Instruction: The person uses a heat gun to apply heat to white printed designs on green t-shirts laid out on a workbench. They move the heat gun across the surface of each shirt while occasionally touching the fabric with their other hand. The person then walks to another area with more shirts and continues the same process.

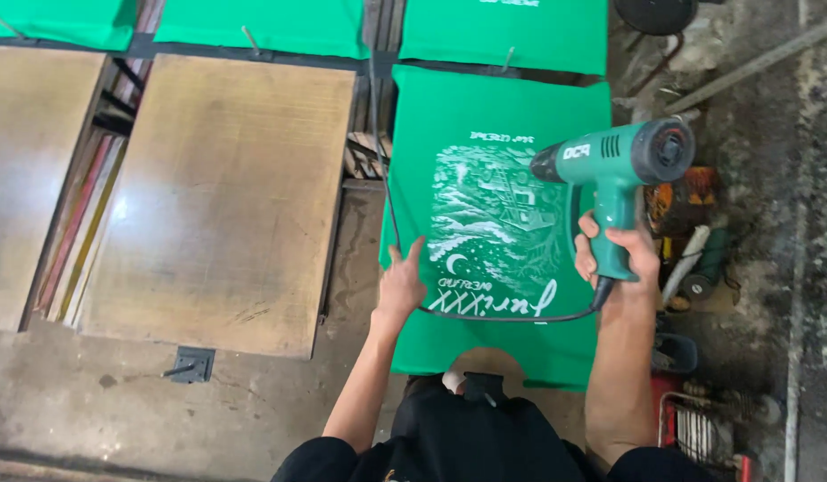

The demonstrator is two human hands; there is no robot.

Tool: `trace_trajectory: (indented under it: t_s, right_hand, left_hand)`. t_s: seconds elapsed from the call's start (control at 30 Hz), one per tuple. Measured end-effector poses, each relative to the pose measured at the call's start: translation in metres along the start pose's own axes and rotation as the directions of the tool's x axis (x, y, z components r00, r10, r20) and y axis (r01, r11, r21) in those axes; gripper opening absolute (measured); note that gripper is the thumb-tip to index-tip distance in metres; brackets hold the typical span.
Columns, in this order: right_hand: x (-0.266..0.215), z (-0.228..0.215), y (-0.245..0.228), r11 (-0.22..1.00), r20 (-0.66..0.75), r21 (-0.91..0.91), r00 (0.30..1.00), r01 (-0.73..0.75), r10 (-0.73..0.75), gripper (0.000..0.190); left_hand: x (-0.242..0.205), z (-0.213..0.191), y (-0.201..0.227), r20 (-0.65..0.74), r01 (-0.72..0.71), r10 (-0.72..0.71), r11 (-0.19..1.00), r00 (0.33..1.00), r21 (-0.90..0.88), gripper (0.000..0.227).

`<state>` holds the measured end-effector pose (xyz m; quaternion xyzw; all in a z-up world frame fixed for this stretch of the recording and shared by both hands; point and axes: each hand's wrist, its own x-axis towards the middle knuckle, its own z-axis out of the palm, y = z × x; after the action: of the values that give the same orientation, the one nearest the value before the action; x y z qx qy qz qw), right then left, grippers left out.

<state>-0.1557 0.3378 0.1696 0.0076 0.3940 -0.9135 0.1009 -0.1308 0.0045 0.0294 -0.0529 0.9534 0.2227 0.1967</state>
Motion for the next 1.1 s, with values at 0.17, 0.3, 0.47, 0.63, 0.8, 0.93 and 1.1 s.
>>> trace_trajectory:
  t_s: [0.17,0.3,0.47,0.63,0.8,0.93,1.1]
  right_hand:
    - [-0.035,-0.047,-0.015,0.973,-0.040,-0.170,0.985,0.158,-0.167,0.032]
    - [-0.061,-0.053,-0.042,0.961,-0.005,-0.200,0.980,0.193,-0.197,0.028]
    - [-0.096,-0.105,-0.068,0.932,-0.087,-0.283,0.962,0.226,-0.260,0.033]
    - [-0.122,-0.179,-0.107,0.938,-0.078,-0.258,0.963,0.229,-0.257,0.035]
    - [-0.139,-0.279,-0.132,0.958,-0.109,-0.214,0.970,0.190,-0.217,0.036]
    - [-0.117,-0.320,-0.165,0.957,-0.210,-0.247,0.956,0.151,-0.205,0.043]
    - [-0.055,-0.307,-0.229,0.872,-0.199,-0.489,0.974,-0.002,-0.110,0.066]
  left_hand:
    - [-0.012,-0.027,0.054,-0.292,-0.290,0.137,0.758,0.947,-0.584,0.079]
    - [-0.053,-0.049,0.141,-0.522,-0.565,0.246,0.521,0.817,-0.639,0.065]
    - [-0.086,-0.013,0.247,-0.615,-0.733,0.406,0.287,0.676,-0.616,0.052]
    - [-0.104,0.043,0.347,-0.636,-0.755,0.423,0.229,0.646,-0.615,0.056]
    - [-0.113,0.092,0.426,-0.642,-0.761,0.420,0.248,0.642,-0.599,0.053]
    - [-0.118,0.115,0.480,-0.580,-0.750,0.484,0.331,0.656,-0.572,0.051]
    - [-0.078,0.158,0.522,-0.550,-0.843,0.640,0.434,0.537,-0.318,0.027]
